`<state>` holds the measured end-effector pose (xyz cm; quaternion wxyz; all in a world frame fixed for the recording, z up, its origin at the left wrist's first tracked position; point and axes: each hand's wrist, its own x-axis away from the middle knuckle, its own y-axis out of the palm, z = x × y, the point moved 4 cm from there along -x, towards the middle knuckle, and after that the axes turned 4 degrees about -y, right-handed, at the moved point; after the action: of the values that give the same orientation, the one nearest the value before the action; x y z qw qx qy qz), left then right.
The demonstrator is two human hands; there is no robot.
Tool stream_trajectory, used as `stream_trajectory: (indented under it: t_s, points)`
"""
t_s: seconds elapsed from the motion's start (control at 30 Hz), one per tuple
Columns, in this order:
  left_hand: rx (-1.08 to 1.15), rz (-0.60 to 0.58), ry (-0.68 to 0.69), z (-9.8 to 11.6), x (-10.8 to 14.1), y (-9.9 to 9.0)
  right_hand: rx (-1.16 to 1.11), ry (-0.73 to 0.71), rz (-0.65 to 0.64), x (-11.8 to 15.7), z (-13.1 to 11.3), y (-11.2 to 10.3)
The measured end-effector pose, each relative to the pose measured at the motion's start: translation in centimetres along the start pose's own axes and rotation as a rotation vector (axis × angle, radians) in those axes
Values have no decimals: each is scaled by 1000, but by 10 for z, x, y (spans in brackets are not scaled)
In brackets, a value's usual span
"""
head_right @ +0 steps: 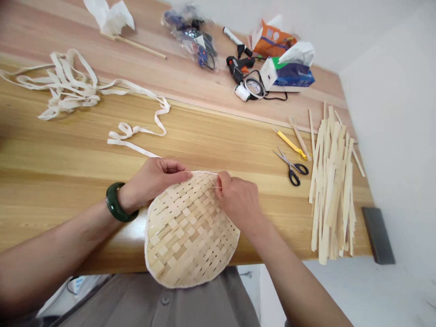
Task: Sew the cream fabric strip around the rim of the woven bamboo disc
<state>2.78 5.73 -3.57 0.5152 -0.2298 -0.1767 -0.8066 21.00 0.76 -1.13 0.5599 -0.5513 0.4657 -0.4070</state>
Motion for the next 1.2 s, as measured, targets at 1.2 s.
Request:
stream_trajectory:
  t_s: [1.2]
  points:
    - [-125,23,-24,-2,1,2,-320,181,-116,-8,38,16]
